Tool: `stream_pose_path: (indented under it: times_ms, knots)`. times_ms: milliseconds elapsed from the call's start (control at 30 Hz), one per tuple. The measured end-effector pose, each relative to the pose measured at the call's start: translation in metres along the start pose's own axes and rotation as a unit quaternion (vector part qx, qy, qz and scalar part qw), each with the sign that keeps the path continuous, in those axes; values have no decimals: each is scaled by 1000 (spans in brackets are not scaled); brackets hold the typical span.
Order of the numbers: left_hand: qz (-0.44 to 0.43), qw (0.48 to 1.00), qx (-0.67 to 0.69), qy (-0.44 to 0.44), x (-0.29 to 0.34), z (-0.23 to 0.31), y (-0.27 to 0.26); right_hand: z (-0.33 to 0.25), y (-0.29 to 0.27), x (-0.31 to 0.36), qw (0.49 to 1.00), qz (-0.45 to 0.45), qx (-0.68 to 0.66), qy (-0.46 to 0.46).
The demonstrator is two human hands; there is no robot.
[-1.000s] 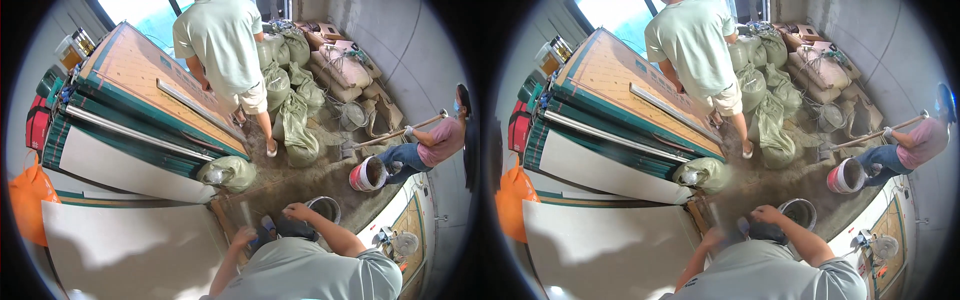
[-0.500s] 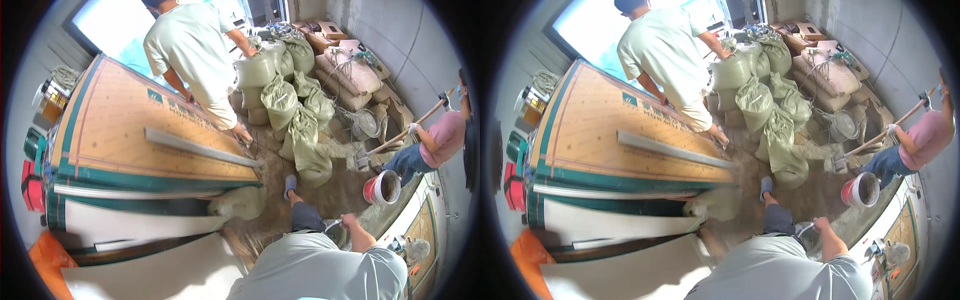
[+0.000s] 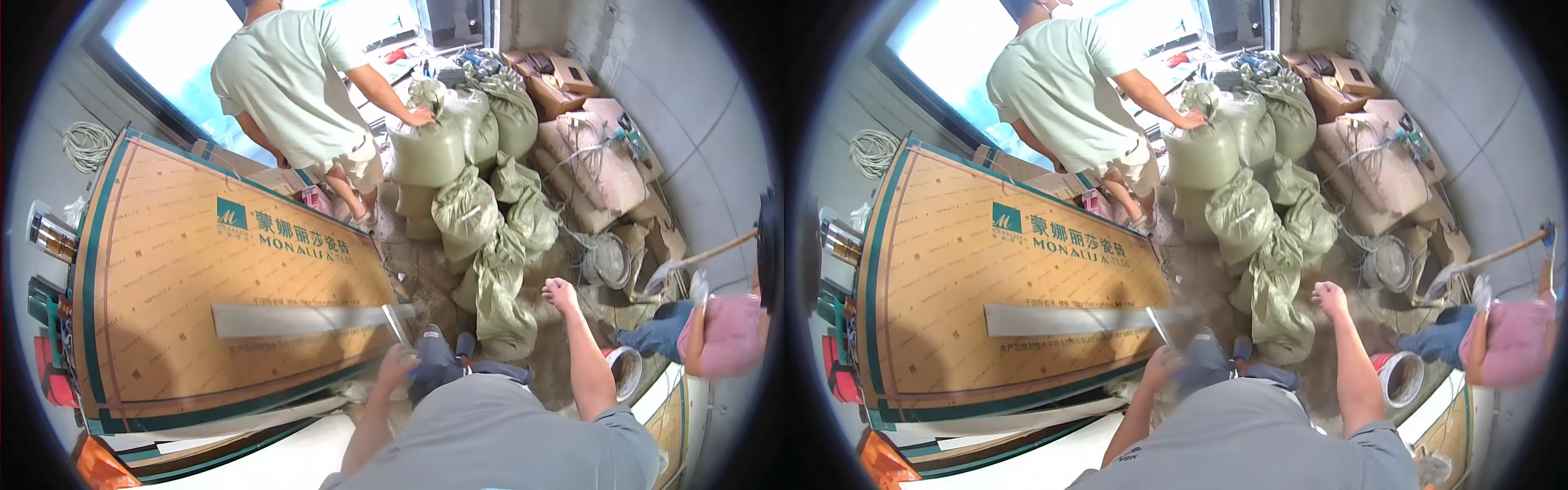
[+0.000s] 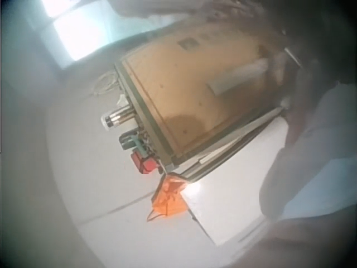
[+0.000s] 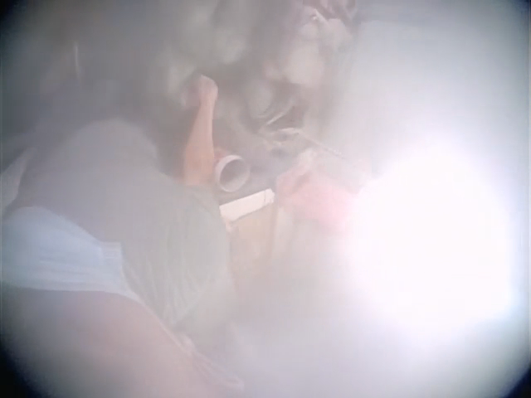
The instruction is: The person kneels on the floor and uses a trowel to spread adhesive on large white tiles. They also use a tape measure to check dimensions and a laser level is visible nearby. Another person is seen working in the background.
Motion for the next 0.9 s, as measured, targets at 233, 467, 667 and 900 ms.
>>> stream_pose_path:
  times_ms: [233,467,667,900]
  knots:
    - [45,979,150,-131,-24,-5,-49,-11,1,-36,993,53,99,25]
    - [39,976,75,-202,-92,-45,-118,19,136,-83,945,-127,259,157]
    - [105,964,171,-174,-142,4,-221,-122,235,-210,923,-176,332,85]
    - [111,918,371,-82,-187,114,-328,-286,307,-350,963,-126,238,-32]
Point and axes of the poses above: each hand's wrist, its own x-axis away from the middle knuckle, its own y-axis out of the palm, z = x × y, the point moved 10 cm from there along -x, towards the middle knuckle, and after that the axes turned 13 degrees about -z, right-handed, at the moved point
